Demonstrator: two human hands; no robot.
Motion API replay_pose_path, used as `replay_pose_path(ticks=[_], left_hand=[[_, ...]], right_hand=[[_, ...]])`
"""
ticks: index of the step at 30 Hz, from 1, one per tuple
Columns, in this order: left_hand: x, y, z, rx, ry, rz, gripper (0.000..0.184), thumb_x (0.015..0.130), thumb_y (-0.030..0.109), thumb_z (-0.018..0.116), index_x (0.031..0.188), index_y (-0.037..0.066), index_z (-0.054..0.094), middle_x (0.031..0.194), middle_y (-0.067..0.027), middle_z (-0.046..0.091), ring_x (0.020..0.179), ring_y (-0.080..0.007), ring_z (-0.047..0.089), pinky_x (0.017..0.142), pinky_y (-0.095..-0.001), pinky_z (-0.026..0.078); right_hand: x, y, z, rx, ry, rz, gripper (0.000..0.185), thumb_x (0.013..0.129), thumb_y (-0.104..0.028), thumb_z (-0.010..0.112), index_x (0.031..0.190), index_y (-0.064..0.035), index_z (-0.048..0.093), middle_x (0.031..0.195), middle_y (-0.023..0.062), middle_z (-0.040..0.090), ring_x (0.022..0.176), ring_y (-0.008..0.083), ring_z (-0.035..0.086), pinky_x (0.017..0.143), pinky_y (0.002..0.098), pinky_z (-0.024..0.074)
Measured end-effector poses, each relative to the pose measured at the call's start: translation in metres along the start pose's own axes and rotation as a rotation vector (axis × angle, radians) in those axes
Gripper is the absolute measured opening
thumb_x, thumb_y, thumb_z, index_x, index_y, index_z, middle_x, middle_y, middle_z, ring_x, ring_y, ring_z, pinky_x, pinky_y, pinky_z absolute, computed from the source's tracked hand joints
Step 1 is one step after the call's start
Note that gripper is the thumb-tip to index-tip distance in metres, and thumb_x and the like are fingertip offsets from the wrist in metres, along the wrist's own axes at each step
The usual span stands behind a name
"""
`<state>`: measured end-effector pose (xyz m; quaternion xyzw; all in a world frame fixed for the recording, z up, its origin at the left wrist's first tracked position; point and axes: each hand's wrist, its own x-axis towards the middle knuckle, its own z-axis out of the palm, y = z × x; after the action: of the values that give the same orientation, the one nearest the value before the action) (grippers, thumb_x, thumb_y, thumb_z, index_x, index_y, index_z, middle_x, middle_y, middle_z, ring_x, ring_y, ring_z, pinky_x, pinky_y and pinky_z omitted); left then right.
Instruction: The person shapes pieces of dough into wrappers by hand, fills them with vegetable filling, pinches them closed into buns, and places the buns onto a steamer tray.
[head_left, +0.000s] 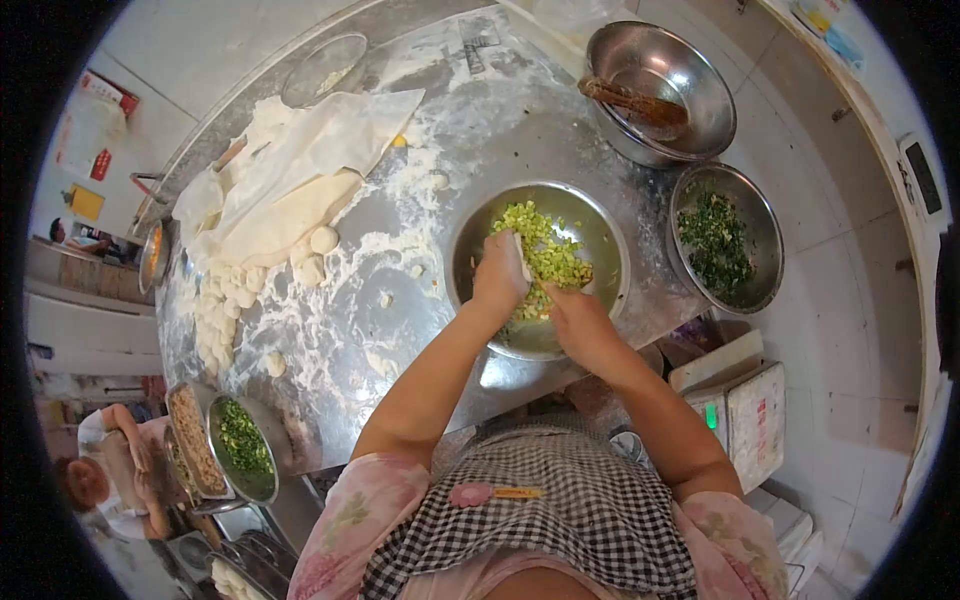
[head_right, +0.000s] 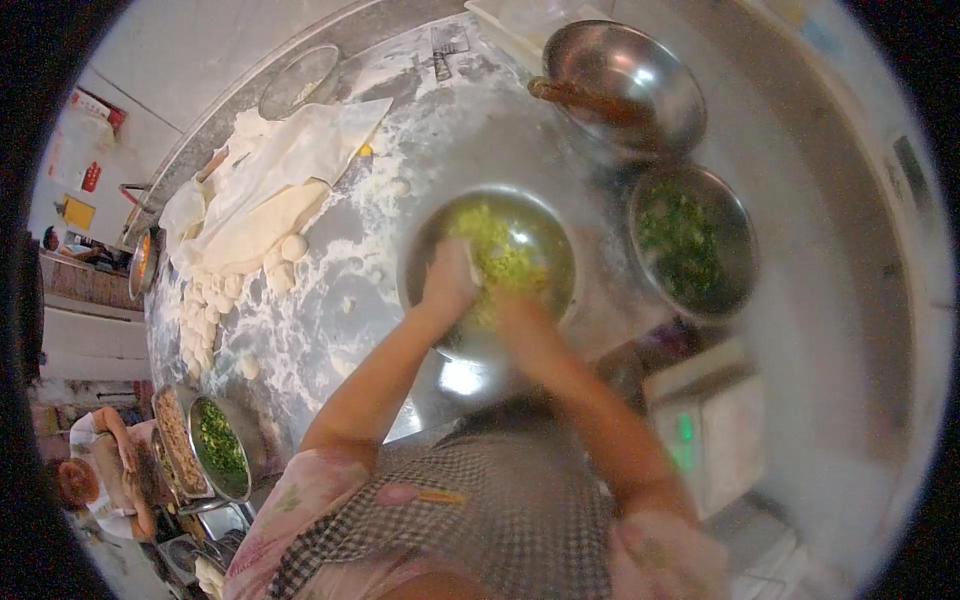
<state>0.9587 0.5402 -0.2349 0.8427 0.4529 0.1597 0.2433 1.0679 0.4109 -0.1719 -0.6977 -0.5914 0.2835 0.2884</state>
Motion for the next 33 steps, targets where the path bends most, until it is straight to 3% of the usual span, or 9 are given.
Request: replay_pose_path(ticks=[2,5,8,11,14,17,21,26,33], left_hand=[[-0.002,0.004,-0.004,-0.034,-0.004,0.024,0.054,0.070,0.008,0.067,0.114,0.000,0.038,0.115,-0.0285,0.044,0.095,-0.0447,0.055,0.080,-0.0462,0.048],[-0.006,-0.001,-0.003,-0.086,-0.039,0.003,0.054,0.070,0.009,0.068,0.114,0.000,0.038,0.114,-0.0281,0.045,0.094,-0.0447,0.055,0.079,-0.0462,0.048],[-0.013,0.002,-0.008,-0.044,-0.137,-0.042,0.054,0.070,0.010,0.068,0.114,0.001,0.038,0.113,-0.0282,0.045,0.094,-0.0445,0.055,0.079,-0.0463,0.048],[-0.011,-0.006,-0.004,0.020,-0.095,-0.042,0.054,0.071,0.011,0.068,0.113,0.001,0.037,0.112,-0.0284,0.045,0.096,-0.0440,0.054,0.080,-0.0463,0.047],[-0.002,-0.002,-0.015,-0.029,0.014,-0.009,0.053,0.071,0.011,0.067,0.113,0.001,0.037,0.111,-0.0281,0.046,0.097,-0.0438,0.054,0.081,-0.0467,0.046],[0.009,-0.006,-0.018,-0.087,0.030,-0.044,0.053,0.071,0.012,0.067,0.114,0.001,0.037,0.110,-0.0275,0.047,0.097,-0.0442,0.053,0.081,-0.0467,0.046],[0.016,-0.023,-0.005,-0.111,-0.005,0.014,0.054,0.072,0.015,0.067,0.114,0.002,0.037,0.111,-0.0269,0.048,0.098,-0.0448,0.052,0.082,-0.0461,0.046],[0.006,-0.011,-0.016,-0.149,0.133,0.019,0.055,0.071,0.016,0.069,0.116,0.002,0.040,0.111,-0.0247,0.049,0.101,-0.0418,0.051,0.085,-0.0436,0.044],[0.002,0.007,-0.046,-0.192,0.365,0.167,0.049,0.068,0.014,0.070,0.111,0.005,0.048,0.106,-0.0199,0.053,0.101,-0.0377,0.052,0.086,-0.0409,0.044]], right_hand=[[-0.009,0.009,-0.012,-0.055,0.008,-0.055,0.033,0.083,0.002,0.044,0.114,0.0038,0.055,0.082,0.0236,0.061,0.074,0.0355,0.061,0.068,0.0349,0.0476],[-0.009,0.021,-0.050,-0.232,-0.120,0.226,0.035,0.083,0.002,0.044,0.117,0.0032,0.053,0.085,0.0246,0.061,0.077,0.0353,0.062,0.070,0.0357,0.0476],[-0.004,0.080,0.004,0.408,0.031,0.150,0.037,0.083,0.002,0.044,0.118,0.0012,0.053,0.088,0.0253,0.061,0.080,0.0359,0.062,0.071,0.0387,0.0481],[-0.007,0.025,0.029,0.033,0.131,-0.136,0.037,0.082,0.001,0.045,0.117,-0.0007,0.055,0.086,0.0248,0.062,0.079,0.0347,0.062,0.070,0.0391,0.0481],[0.000,-0.021,-0.019,-0.047,-0.055,0.032,0.037,0.083,0.001,0.045,0.118,-0.0020,0.057,0.085,0.0248,0.062,0.076,0.0338,0.062,0.067,0.0374,0.0478],[0.019,0.020,-0.038,-0.143,0.074,0.136,0.039,0.083,0.000,0.045,0.120,-0.0040,0.056,0.079,0.0212,0.060,0.067,0.0287,0.058,0.064,0.0340,0.0462],[0.043,0.036,-0.027,0.259,-0.067,0.097,0.041,0.082,0.001,0.044,0.121,-0.0071,0.057,0.072,0.0168,0.055,0.062,0.0226,0.052,0.061,0.0326,0.0442],[0.021,0.002,-0.007,0.183,-0.062,-0.011,0.039,0.082,0.001,0.045,0.119,-0.0013,0.054,0.069,0.0165,0.055,0.065,0.0237,0.055,0.061,0.0352,0.0443],[0.004,-0.069,-0.041,-0.434,-0.134,-0.074,0.041,0.081,0.000,0.047,0.122,-0.0004,0.051,0.091,0.0197,0.059,0.080,0.0339,0.060,0.067,0.0426,0.0480]])
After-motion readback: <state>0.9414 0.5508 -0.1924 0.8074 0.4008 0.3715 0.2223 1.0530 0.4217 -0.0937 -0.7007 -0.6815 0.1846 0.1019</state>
